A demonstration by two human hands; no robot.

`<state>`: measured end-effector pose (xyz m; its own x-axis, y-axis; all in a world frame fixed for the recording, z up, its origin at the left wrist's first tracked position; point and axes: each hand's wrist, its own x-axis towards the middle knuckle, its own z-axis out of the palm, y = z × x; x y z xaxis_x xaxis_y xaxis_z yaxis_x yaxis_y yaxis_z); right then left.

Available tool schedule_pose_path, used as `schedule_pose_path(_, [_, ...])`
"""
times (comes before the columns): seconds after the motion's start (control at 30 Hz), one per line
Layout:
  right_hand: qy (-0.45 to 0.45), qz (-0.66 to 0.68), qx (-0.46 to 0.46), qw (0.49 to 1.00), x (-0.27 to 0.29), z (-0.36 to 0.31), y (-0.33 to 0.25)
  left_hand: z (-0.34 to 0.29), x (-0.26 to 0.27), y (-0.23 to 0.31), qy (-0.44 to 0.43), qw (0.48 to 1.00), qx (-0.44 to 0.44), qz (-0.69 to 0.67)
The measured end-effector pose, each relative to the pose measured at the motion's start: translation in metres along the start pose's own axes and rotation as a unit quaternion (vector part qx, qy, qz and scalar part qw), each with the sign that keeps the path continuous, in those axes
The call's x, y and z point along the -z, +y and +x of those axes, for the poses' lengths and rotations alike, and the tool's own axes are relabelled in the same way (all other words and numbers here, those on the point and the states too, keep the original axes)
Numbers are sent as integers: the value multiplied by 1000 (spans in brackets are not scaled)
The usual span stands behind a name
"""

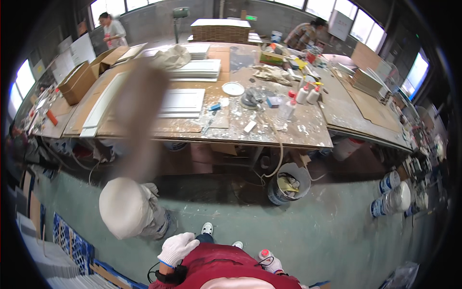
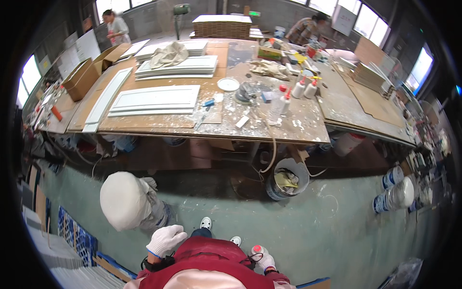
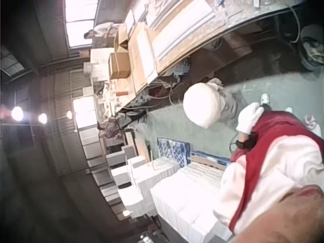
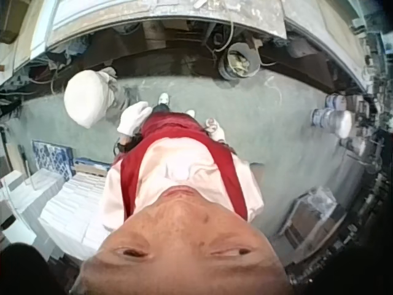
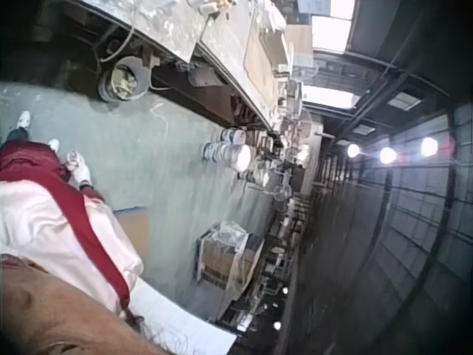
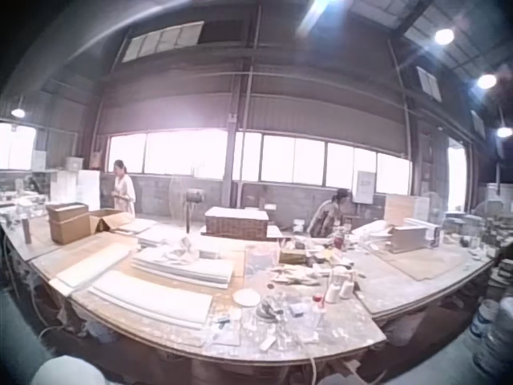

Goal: The recorder puts on protective gloves and prepares a container of white liquid for use in furniture manufacturing.

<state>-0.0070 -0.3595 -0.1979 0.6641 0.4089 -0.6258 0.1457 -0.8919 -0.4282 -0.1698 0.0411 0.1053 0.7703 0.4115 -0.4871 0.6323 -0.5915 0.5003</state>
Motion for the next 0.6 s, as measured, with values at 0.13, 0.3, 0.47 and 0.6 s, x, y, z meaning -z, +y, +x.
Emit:
schedule_pose_path(0.13, [6, 120, 1, 993, 20, -31, -27, 5, -12, 1, 39, 998, -42, 2])
schedule_pose_path(0.3, [130, 161, -9, 978, 31, -46, -56, 5, -3, 25, 17, 1000, -12, -5])
schedule_pose_path(0.47, [88, 141, -94, 982, 13, -58, -22, 31, -15, 38, -5, 998, -62, 12])
schedule_pose_path(0.6, [93, 141, -140, 976, 10, -71, -22, 38, -15, 61, -42, 996, -70, 39])
